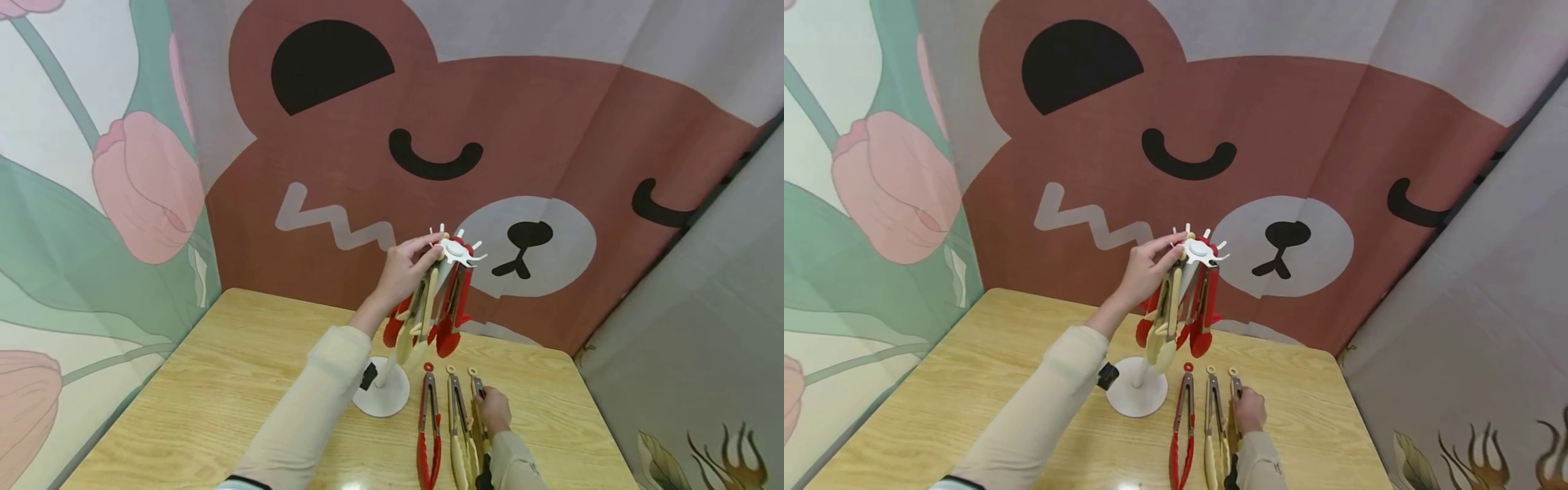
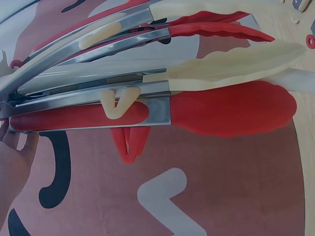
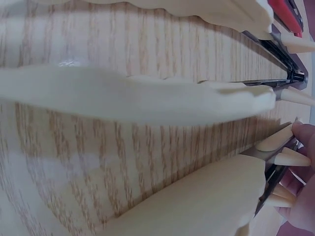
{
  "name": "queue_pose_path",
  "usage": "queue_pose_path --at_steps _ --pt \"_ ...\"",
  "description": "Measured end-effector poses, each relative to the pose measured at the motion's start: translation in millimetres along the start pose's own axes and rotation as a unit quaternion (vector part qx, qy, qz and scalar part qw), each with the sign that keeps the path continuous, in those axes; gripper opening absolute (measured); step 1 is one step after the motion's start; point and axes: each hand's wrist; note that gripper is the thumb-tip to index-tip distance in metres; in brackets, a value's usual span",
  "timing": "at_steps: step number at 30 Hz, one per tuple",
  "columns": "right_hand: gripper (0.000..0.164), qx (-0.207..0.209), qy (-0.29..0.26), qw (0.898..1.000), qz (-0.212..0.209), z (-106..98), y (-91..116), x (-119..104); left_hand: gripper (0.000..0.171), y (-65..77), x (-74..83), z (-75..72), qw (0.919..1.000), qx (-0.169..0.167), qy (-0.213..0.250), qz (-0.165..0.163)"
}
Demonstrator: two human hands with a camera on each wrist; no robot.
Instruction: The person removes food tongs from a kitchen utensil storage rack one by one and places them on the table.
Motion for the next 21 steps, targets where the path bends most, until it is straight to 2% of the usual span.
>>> queue_pose_path --at_steps 5,12,21 --pt "0.011 0.001 -0.001 1.000 0.002 -0.4 1.2 -1.5 0.028 2.5 22.0 -0.2 1.0000 0.001 0.000 0.003" --pt "0.022 -0.005 0.010 1.000 0.008 0.6 0.7 -1.1 0.030 -1.4 -12.7 -1.4 0.9999 -0.006 -0.004 0.009" --pt "0.025 -0.014 0.004 1.000 0.014 3.3 -2.5 2.2 0.030 -0.8 -17.3 0.1 0.9999 -0.002 0.003 0.012"
Point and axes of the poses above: each hand's wrist, its own y-axis away from the middle knuckle, its own z-axis out of the palm, x = y × z, and after that the axes turned 15 degrees about y, right-handed
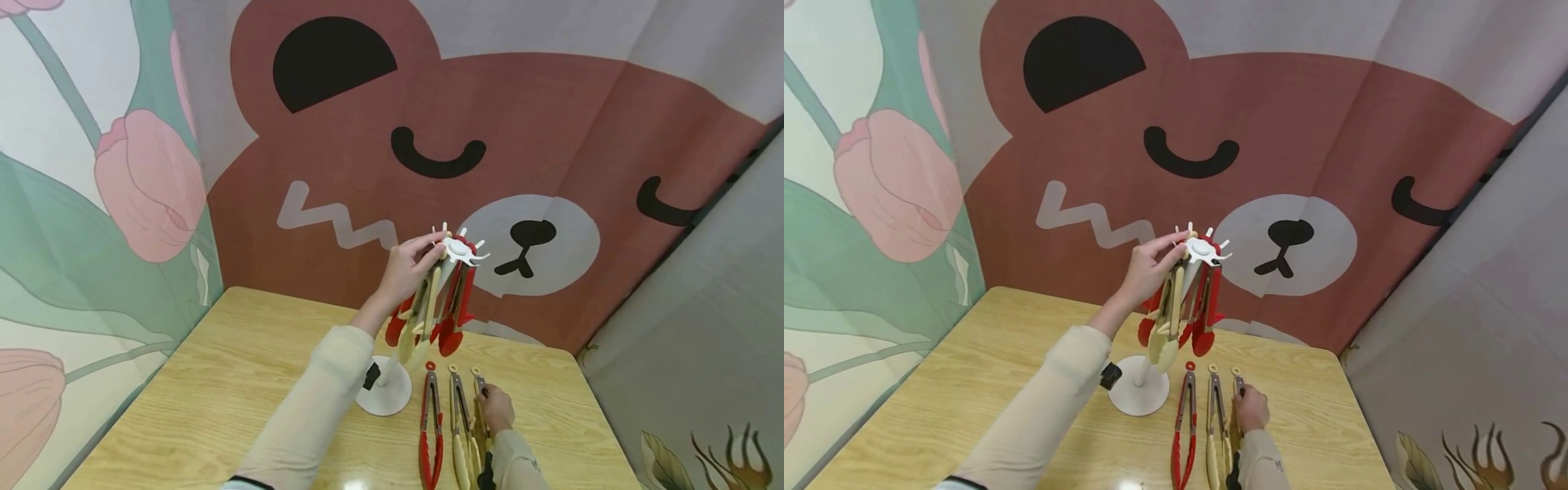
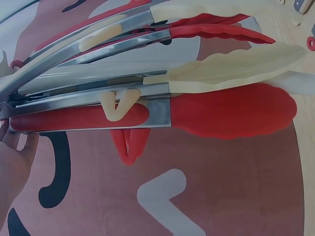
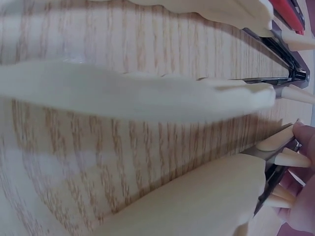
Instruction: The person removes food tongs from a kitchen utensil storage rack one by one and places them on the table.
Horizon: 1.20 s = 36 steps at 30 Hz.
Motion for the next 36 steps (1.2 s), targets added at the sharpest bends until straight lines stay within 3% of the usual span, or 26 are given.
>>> queue_pose_path --at_steps 7,22,29,36 --pt "0.038 0.009 0.004 1.000 0.005 -2.5 -0.4 7.1 0.029 1.4 3.1 3.6 1.0000 0.003 0.003 -0.003" --pt "0.048 0.083 -0.078 0.993 -0.035 -33.5 -4.6 -1.6 0.029 0.7 2.9 -1.1 0.9999 0.013 -0.005 0.000" --pt "0.049 0.109 -0.132 0.985 -0.037 -48.3 2.3 -9.5 0.030 1.0 4.3 0.3 0.9995 0.003 -0.031 -0.002" --pt "0.053 0.103 -0.172 0.979 -0.034 -56.1 9.1 -12.6 0.030 -0.5 5.4 2.1 0.9972 -0.012 -0.071 0.020"
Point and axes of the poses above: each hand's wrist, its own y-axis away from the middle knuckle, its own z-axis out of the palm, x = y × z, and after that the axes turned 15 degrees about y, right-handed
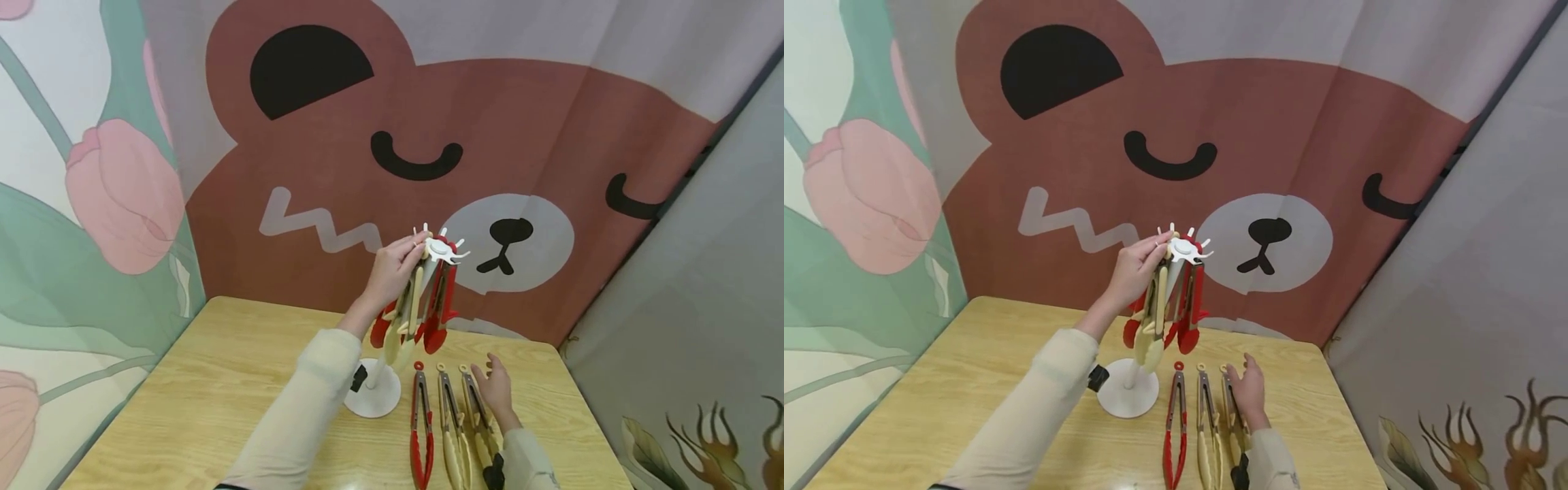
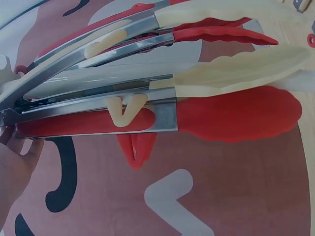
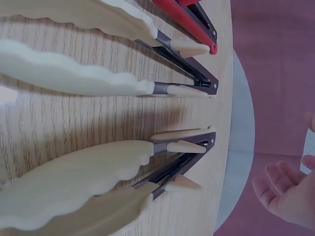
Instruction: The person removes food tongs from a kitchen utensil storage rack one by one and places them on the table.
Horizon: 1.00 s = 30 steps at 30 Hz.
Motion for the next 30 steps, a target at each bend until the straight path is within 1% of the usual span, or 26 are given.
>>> queue_pose_path --at_steps 4,6,12,16,24,30 --pt "0.054 -0.002 -0.017 1.000 0.000 -4.0 -0.3 0.5 0.029 -1.1 1.0 -0.7 0.9995 -0.007 -0.027 0.016" --pt "0.054 0.001 -0.021 1.000 -0.002 -6.4 -0.4 0.9 0.030 -1.4 1.8 -1.0 0.9994 -0.012 -0.029 0.016" --pt "0.053 0.009 -0.022 1.000 -0.006 -12.5 1.1 0.8 0.030 -1.9 3.8 -2.0 0.9992 -0.024 -0.031 0.011" --pt "0.052 0.013 -0.024 1.000 -0.013 -13.0 3.2 1.5 0.030 -2.0 5.3 -3.4 0.9988 -0.029 -0.037 0.012" --pt "0.053 0.018 -0.021 0.999 -0.032 -14.6 4.1 0.4 0.032 -3.4 7.3 -6.3 0.9981 -0.049 -0.037 0.000" --pt "0.053 0.017 -0.038 0.999 -0.033 -17.8 4.7 -3.4 0.032 -4.1 7.9 -6.6 0.9980 -0.054 -0.031 -0.012"
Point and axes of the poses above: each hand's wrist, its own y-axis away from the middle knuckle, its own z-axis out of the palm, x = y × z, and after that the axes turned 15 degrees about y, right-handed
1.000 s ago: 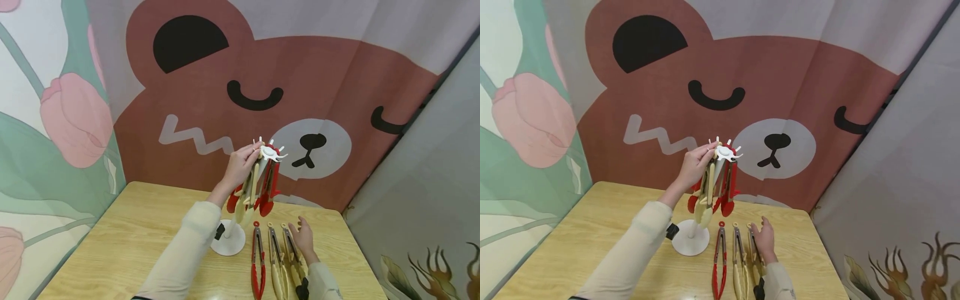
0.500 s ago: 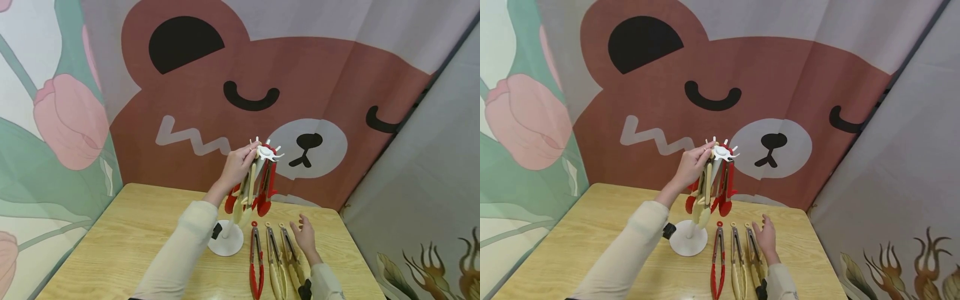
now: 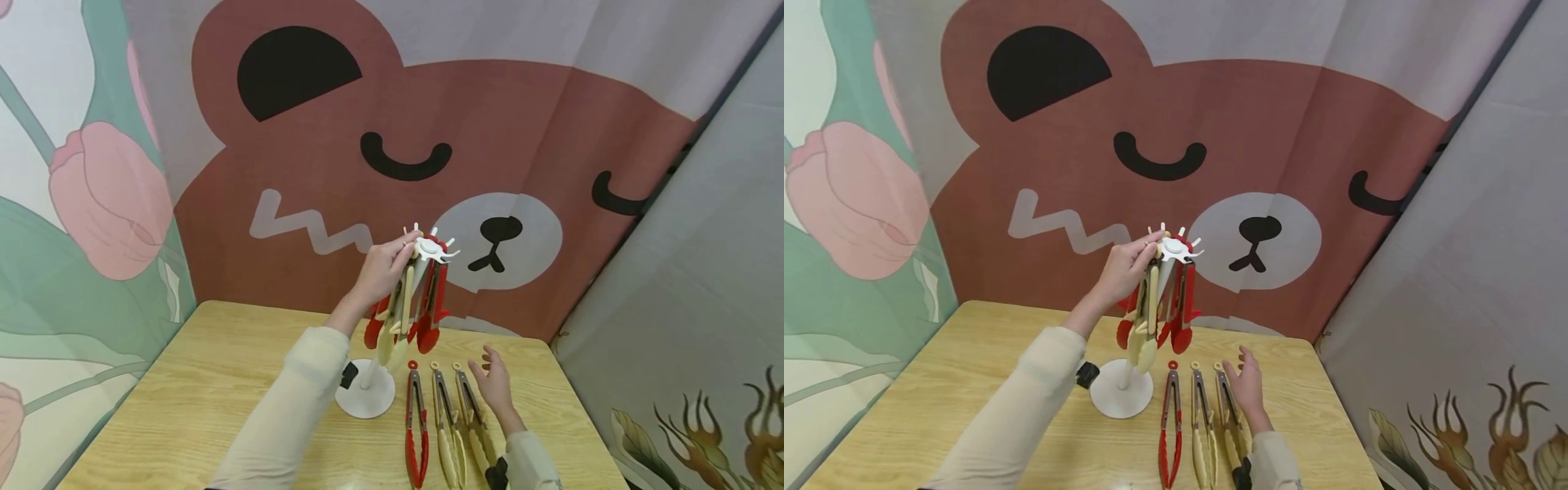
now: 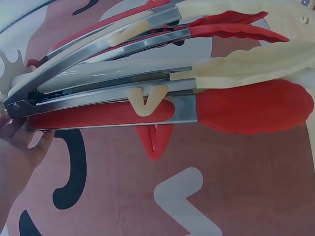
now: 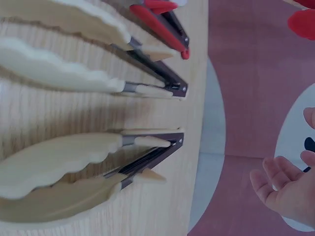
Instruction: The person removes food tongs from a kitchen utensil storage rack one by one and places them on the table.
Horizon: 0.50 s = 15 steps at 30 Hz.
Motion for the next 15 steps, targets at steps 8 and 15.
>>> queue_pose_path --at_steps 8,15 --pt "0.052 -0.008 -0.054 0.998 0.024 -13.9 0.3 -15.7 0.031 0.6 1.2 -4.0 0.9997 -0.015 0.017 -0.008" --pt "0.051 -0.013 -0.069 0.997 0.020 -20.7 1.0 -24.6 0.031 1.2 2.2 -7.9 0.9990 -0.026 0.034 -0.013"
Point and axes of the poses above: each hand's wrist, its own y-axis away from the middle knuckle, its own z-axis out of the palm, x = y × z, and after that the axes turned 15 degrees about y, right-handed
